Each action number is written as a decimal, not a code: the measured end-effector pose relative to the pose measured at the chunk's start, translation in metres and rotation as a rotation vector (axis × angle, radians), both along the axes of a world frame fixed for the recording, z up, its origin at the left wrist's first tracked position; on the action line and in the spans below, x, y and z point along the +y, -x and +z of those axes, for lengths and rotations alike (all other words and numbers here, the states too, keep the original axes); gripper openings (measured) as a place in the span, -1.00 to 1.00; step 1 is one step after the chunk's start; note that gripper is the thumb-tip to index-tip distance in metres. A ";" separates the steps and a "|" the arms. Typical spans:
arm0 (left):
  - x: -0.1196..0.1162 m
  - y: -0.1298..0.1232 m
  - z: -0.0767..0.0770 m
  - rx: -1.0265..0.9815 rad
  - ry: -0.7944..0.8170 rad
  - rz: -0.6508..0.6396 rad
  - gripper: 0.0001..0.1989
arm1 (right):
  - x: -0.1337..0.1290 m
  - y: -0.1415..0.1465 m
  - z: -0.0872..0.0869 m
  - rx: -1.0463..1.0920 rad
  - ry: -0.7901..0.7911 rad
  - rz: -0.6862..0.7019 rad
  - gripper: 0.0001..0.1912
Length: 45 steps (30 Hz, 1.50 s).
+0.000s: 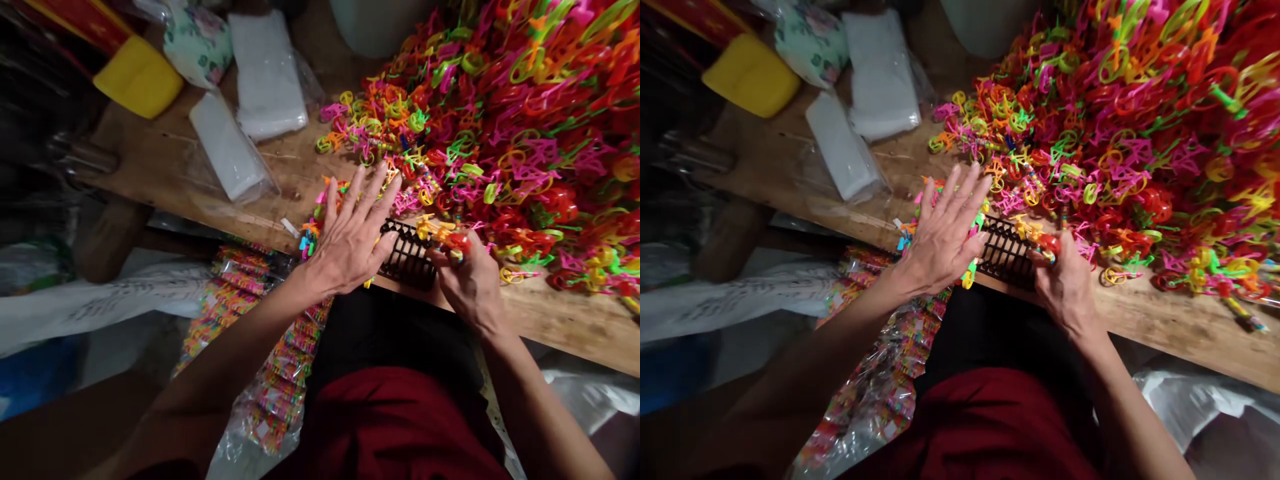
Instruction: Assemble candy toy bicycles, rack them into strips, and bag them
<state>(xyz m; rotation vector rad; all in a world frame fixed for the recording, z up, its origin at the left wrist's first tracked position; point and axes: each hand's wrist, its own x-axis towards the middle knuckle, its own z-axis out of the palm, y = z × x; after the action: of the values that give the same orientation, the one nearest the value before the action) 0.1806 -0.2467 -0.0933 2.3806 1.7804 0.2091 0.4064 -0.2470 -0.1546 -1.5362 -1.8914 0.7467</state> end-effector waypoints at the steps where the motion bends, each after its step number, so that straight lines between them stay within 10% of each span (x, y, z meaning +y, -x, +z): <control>1: 0.001 0.002 0.004 -0.026 -0.001 0.002 -0.34 | 0.000 0.008 -0.004 0.034 -0.037 0.026 -0.90; 15: 0.050 0.008 -0.012 -0.023 0.021 -0.064 -0.59 | 0.023 0.071 -0.024 0.332 -0.182 0.014 -0.87; 33: 0.049 0.012 0.005 -0.205 0.078 -0.067 -0.55 | 0.020 0.082 -0.027 -0.093 -0.050 0.131 -0.79; 45: 0.058 0.010 0.001 -0.012 0.145 -0.321 -0.63 | 0.014 0.085 -0.035 -0.251 -0.009 0.109 -0.77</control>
<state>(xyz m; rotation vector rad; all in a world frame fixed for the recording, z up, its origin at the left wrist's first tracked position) 0.1708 -0.1888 -0.0921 2.5045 1.3312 0.0512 0.3218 -0.2329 -0.1894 -1.5937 -2.1727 0.6138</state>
